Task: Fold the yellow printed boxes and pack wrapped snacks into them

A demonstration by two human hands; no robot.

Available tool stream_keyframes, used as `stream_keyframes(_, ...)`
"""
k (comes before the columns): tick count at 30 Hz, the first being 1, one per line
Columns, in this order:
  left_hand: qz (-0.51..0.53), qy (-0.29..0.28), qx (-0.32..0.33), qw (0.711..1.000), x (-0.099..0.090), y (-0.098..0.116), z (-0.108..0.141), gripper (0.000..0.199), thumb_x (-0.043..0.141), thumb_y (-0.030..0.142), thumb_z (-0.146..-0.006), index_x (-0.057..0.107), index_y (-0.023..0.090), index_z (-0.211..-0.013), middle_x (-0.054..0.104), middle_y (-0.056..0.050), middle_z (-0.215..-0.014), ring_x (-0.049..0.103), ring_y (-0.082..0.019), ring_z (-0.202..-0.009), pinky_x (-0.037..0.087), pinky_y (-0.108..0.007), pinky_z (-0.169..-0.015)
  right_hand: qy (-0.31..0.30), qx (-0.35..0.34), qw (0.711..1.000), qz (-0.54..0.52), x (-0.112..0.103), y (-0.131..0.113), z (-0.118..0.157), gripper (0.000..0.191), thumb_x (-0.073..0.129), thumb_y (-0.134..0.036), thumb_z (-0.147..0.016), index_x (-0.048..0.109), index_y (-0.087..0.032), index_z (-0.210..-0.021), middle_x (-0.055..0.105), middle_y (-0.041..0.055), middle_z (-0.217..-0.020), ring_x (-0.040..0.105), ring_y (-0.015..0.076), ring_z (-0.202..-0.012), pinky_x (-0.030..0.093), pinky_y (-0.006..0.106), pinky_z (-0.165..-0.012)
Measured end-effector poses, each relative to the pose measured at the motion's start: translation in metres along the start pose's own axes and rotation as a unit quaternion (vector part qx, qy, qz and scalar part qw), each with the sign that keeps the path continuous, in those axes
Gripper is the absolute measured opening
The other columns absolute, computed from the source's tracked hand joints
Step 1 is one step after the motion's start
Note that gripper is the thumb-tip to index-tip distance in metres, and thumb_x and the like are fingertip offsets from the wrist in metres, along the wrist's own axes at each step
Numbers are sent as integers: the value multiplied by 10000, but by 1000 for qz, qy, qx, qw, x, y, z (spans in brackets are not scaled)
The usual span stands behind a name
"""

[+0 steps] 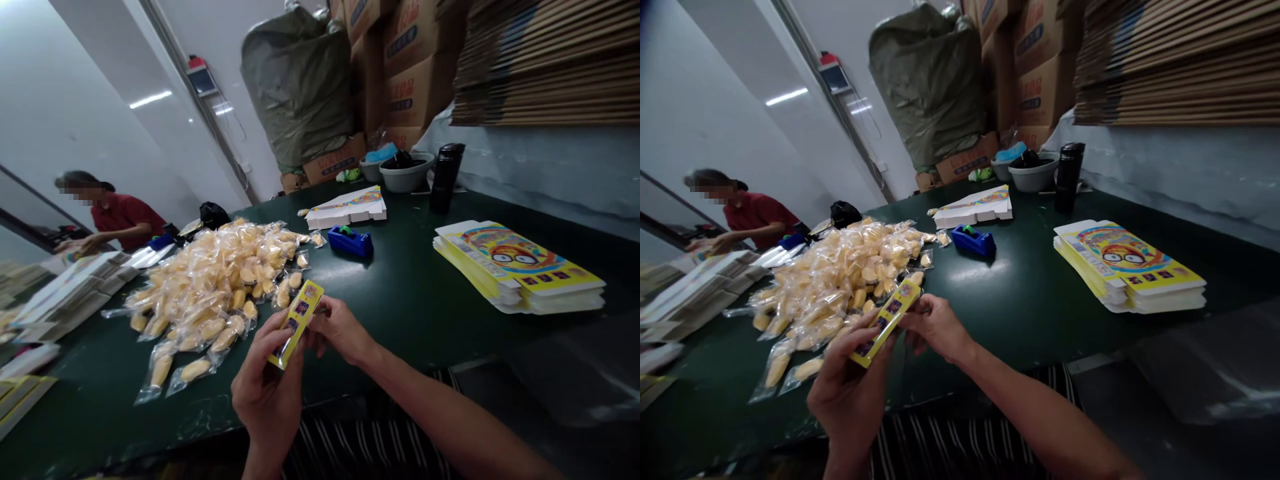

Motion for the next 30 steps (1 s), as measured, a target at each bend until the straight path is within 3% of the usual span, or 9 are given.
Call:
stream_keyframes(3, 54, 33, -74, 995, 0, 7, 3, 175, 720, 112, -792, 659, 214, -921, 727, -18, -1088, 712, -169, -977, 593, -244, -821, 43, -50, 996, 68, -5, 0, 0, 534, 831, -537, -593, 400, -222, -599, 530, -60, -489, 408, 68, -382, 298, 199, -350)
stream_keyframes(6, 97, 35, -122, 987, -4, 7, 6, 167, 729, 130, -793, 654, 218, -914, 734, -7, -1086, 720, -165, -959, 601, -224, -793, 80, -75, 973, 205, -16, -3, 4, 523, 848, -445, -589, 376, -219, -600, 450, -84, -511, 366, 72, -447, 275, 209, -409)
stream_keyframes(10, 108, 5, -123, 986, -14, 10, 13, 188, 715, 98, -796, 658, 226, -921, 734, -6, -1110, 714, -166, -997, 597, -211, -817, 101, -92, 867, 479, -45, -22, 16, 344, 817, -170, -583, 522, -210, -755, 586, -11, -699, 537, 178, -638, 428, 301, -576)
stream_keyframes(12, 103, -13, -104, 989, -18, 13, 15, 218, 709, 83, -795, 657, 232, -946, 734, -12, -1116, 702, -177, -1038, 593, -228, -849, 84, -98, 843, 523, -58, -39, 27, 410, 777, -53, -546, 614, -206, -890, 658, 68, -931, 600, 281, -892, 479, 402, -765)
stream_keyframes(15, 112, -50, -82, 989, -22, 12, 14, 311, 717, 55, -776, 651, 242, -1015, 735, -13, -1118, 688, -180, -1073, 581, -251, -897, -33, -124, 873, 470, -59, -62, 46, 754, 846, -142, -571, 578, -280, -1262, 564, 79, -1334, 493, 331, -1237, 437, 461, -990)
stream_keyframes(17, 122, -74, -73, 987, -24, 8, 12, 356, 726, 46, -762, 648, 247, -1046, 734, -17, -1127, 677, -187, -1097, 571, -273, -928, -98, -166, 901, 388, -48, -70, 56, 782, 846, -307, -672, 497, -321, -1372, 526, 48, -1400, 490, 295, -1271, 434, 445, -1027)
stream_keyframes(21, 100, -125, -86, 983, -25, -4, 12, 437, 744, 124, -772, 617, 260, -1167, 691, -61, -1222, 659, -231, -1128, 580, -335, -918, -46, -244, 907, 340, -23, -59, 63, 322, 705, -322, -860, 655, -284, -1176, 706, 31, -1114, 663, 225, -1002, 513, 376, -913)
stream_keyframes(24, 8, -131, -93, 987, -23, -9, 14, 539, 811, 236, -718, 595, 252, -1211, 681, -81, -1205, 677, -242, -1049, 590, -339, -861, -8, -272, 893, 358, -15, -45, 62, 276, 751, -284, -815, 703, -278, -1086, 734, 38, -1030, 683, 235, -921, 530, 376, -856)
stream_keyframes(30, -47, -170, -28, 984, -19, 0, 6, 158, 723, 250, -813, 644, 207, -942, 688, -13, -846, 651, -136, -735, 535, -216, -654, -37, -128, 982, 132, -12, -29, 60, 249, 792, -290, -766, 745, -305, -1010, 737, 19, -980, 690, 224, -860, 565, 353, -771)
Point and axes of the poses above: each hand's wrist, its own z-axis away from the middle knuckle, its own x-axis out of the palm, y = z × x, the point moved 1 cm from there along -z, towards the middle knuckle
